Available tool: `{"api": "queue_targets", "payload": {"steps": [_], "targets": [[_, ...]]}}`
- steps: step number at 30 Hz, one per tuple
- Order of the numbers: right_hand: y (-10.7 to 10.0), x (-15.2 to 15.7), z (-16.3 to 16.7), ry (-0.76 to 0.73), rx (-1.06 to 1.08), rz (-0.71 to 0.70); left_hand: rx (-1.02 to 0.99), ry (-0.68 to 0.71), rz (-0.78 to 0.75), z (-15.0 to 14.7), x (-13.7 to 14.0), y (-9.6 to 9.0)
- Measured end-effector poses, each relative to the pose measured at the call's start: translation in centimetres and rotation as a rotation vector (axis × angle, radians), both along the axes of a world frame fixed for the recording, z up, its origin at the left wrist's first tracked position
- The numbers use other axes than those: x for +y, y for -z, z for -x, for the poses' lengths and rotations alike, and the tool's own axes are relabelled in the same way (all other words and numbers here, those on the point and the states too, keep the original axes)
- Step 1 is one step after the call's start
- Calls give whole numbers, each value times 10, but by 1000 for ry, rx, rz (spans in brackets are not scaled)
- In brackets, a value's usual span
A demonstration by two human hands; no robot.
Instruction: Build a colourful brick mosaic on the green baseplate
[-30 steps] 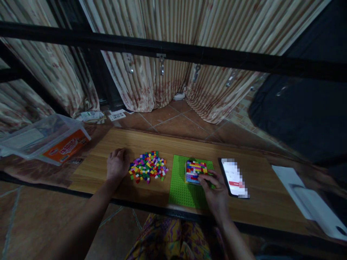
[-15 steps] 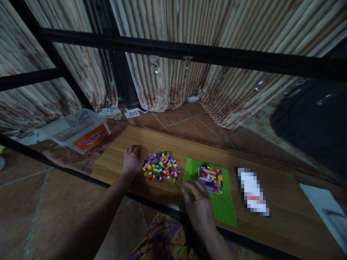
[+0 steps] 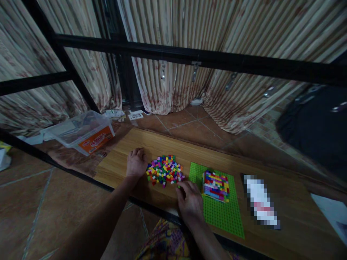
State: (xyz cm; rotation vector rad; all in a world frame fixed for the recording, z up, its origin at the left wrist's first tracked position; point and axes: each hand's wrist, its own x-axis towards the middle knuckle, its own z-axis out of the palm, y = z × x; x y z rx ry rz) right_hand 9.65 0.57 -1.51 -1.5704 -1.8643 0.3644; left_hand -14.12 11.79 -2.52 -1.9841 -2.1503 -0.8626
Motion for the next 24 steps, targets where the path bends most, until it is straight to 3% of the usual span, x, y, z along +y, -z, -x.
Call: {"api": "queue_targets", "payload": {"steps": [9, 17, 24], "targets": [[-16, -27, -18, 6, 228, 10, 23, 17, -26, 4, 2, 3], [-18, -41, -60, 201, 250, 30, 53, 32, -24, 5, 3, 3], [-25, -39, -93, 281, 216, -22, 50, 25, -11, 5, 3, 0]]}}
